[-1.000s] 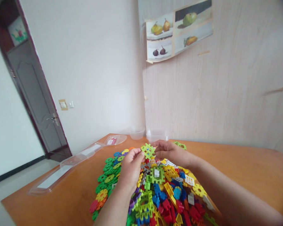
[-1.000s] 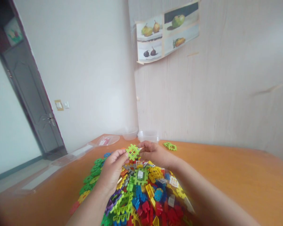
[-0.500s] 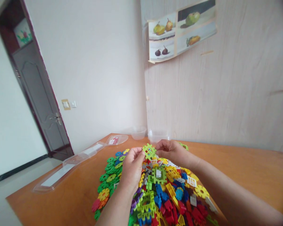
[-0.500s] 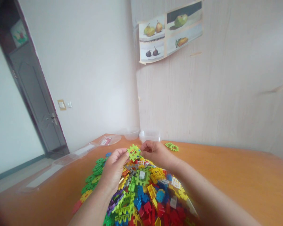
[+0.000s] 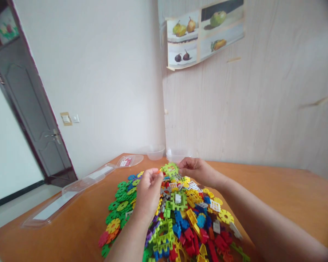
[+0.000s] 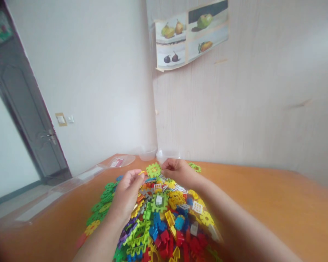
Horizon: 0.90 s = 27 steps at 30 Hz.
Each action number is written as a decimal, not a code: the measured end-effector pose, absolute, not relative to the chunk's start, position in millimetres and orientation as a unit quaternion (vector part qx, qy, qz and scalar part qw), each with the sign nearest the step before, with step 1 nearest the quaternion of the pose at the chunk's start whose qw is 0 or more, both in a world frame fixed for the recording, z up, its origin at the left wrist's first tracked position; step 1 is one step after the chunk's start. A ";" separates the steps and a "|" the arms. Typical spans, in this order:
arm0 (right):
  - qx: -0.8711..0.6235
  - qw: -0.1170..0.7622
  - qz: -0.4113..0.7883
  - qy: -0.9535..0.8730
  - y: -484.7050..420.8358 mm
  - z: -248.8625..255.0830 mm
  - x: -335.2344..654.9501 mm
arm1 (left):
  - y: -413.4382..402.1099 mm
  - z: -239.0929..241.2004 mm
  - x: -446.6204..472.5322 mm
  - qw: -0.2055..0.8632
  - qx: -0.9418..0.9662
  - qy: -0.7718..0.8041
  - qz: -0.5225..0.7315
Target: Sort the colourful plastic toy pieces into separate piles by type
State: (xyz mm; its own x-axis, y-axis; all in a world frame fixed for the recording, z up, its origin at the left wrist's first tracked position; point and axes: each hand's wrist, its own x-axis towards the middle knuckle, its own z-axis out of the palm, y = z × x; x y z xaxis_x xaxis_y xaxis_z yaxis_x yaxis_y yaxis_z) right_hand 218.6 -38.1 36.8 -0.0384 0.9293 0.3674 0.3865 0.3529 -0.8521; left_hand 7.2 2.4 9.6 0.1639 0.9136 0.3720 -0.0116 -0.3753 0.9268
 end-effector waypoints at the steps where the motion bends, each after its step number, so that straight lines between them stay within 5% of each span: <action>1: -0.504 0.504 0.268 -0.648 -35.9 37.2 226.4 | 3.4 9.1 7.1 0.415 0.638 0.361 0.538; 6: -0.634 0.567 0.131 -0.508 -23.2 26.5 280.6 | 5.4 8.8 6.0 0.379 0.675 0.355 0.525; 15: -0.827 0.423 0.014 -0.370 -28.1 -30.4 346.2 | -0.5 14.5 5.3 0.324 0.715 0.380 0.489; 27: -0.882 0.293 0.005 -0.369 -25.7 -45.6 350.7 | 0.3 15.0 3.9 0.314 0.722 0.386 0.480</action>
State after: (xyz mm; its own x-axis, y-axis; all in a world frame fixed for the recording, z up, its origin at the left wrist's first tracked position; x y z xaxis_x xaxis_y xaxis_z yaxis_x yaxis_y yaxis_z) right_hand 350.7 -25.7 -45.6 0.7272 0.6541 0.2081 0.6484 -0.5552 -0.5210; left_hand 3.9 0.3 15.0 0.2403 0.8593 0.4516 0.2564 -0.5049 0.8242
